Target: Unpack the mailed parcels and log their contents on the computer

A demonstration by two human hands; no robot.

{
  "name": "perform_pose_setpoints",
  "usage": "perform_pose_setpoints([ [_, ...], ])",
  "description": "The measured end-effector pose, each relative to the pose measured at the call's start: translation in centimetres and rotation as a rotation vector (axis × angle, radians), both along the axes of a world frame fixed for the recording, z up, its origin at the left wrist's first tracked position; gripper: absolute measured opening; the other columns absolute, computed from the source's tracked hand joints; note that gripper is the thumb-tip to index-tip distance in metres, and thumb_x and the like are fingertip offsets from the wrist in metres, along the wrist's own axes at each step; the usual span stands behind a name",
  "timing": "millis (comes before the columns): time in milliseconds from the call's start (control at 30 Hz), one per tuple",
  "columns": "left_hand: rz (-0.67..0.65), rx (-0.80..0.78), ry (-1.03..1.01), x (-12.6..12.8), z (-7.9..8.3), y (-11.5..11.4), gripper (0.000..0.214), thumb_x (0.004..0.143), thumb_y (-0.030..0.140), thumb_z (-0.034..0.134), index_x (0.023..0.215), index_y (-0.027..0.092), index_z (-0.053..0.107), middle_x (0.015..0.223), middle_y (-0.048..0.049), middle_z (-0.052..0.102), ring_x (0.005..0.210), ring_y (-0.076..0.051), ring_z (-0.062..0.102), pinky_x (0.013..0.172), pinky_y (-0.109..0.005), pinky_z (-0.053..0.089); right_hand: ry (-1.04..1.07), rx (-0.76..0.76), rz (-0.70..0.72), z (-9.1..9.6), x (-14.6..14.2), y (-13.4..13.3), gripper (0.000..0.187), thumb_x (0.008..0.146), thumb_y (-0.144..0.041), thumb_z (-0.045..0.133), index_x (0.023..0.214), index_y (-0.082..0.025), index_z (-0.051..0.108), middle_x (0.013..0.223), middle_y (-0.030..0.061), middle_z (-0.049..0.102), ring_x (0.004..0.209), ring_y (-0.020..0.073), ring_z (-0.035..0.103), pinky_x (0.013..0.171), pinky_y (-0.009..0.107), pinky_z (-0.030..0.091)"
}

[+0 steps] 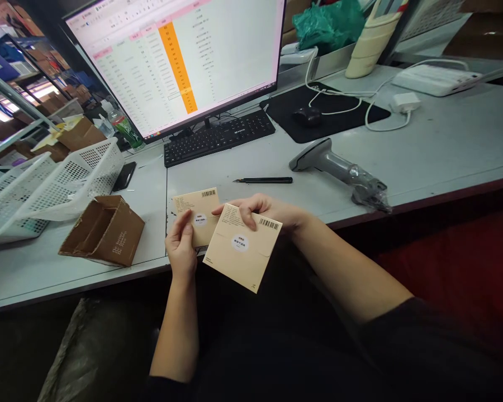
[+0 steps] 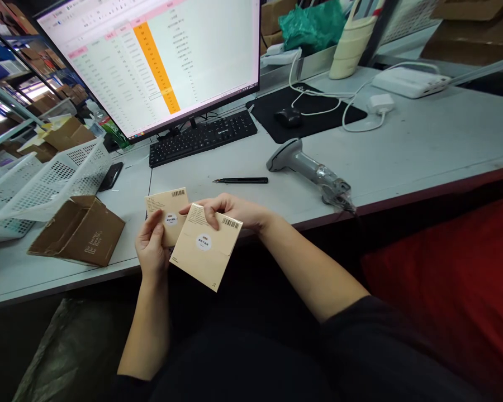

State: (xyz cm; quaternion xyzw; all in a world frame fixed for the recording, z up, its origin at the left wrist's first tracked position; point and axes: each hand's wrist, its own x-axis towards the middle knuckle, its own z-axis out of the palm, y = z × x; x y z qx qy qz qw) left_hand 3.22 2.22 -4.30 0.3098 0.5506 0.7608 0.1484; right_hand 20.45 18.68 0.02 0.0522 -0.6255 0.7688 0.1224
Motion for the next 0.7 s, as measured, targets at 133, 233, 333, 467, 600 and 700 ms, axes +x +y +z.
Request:
perform_pose_setpoints([
  [133, -0.018, 0.001, 0.014, 0.0, -0.05, -0.07, 0.03, 0.088, 0.03, 0.071, 0.117, 0.026, 0.074, 0.129, -0.0054, 0.07, 0.125, -0.025, 0.061, 0.109, -0.037, 0.048, 0.038, 0.01, 0.038, -0.32, -0.08, 0.21, 0.038, 0.076, -0.034, 0.085, 0.058, -0.013, 0.059, 0.139, 0.0156, 0.059, 0.111, 0.0251, 0.063, 0.089, 0.036, 0.052],
  [233, -0.03, 0.02, 0.015, 0.13, -0.03, -0.07, 0.033, 0.088, 0.029, 0.07, 0.122, 0.028, 0.072, 0.135, -0.0046, 0.066, 0.128, -0.025, 0.059, 0.109, -0.037, 0.048, 0.047, 0.019, 0.041, -0.38, -0.03, 0.24, 0.036, 0.078, -0.032, 0.083, 0.058, -0.013, 0.059, 0.139, 0.0152, 0.059, 0.111, 0.0246, 0.063, 0.089, 0.036, 0.052],
  [333, -0.025, 0.035, 0.035, 0.19, -0.02, 0.01, 0.038, 0.088, 0.028, 0.069, 0.127, 0.029, 0.068, 0.142, -0.0041, 0.061, 0.133, -0.025, 0.056, 0.111, -0.037, 0.047, 0.041, 0.018, 0.04, -0.37, 0.05, 0.21, 0.036, 0.079, -0.031, 0.083, 0.058, -0.013, 0.059, 0.139, 0.015, 0.059, 0.111, 0.0247, 0.063, 0.089, 0.036, 0.051],
  [467, -0.032, 0.063, 0.035, 0.18, -0.05, 0.13, 0.05, 0.088, 0.028, 0.069, 0.137, 0.031, 0.059, 0.147, -0.0056, 0.057, 0.138, -0.027, 0.051, 0.111, -0.04, 0.047, 0.03, 0.008, 0.052, -0.27, 0.12, 0.14, 0.037, 0.078, -0.031, 0.084, 0.058, -0.013, 0.059, 0.139, 0.015, 0.059, 0.111, 0.0242, 0.062, 0.089, 0.035, 0.051],
  [600, -0.042, 0.059, 0.01, 0.09, -0.18, 0.14, 0.051, 0.089, 0.027, 0.068, 0.139, 0.031, 0.058, 0.148, -0.0053, 0.055, 0.137, -0.027, 0.052, 0.111, -0.039, 0.048, 0.012, -0.034, 0.047, 0.0, 0.17, -0.04, 0.039, 0.077, -0.034, 0.084, 0.057, -0.012, 0.059, 0.136, 0.0147, 0.06, 0.106, 0.0228, 0.063, 0.085, 0.033, 0.052],
  [700, -0.034, 0.033, -0.001, 0.02, -0.28, 0.14, 0.052, 0.09, 0.027, 0.066, 0.141, 0.031, 0.056, 0.15, -0.0048, 0.054, 0.138, -0.027, 0.051, 0.111, -0.039, 0.047, -0.009, -0.077, 0.039, 0.28, 0.22, -0.27, 0.04, 0.077, -0.034, 0.085, 0.056, -0.012, 0.059, 0.133, 0.0144, 0.062, 0.101, 0.0215, 0.065, 0.082, 0.031, 0.053],
])
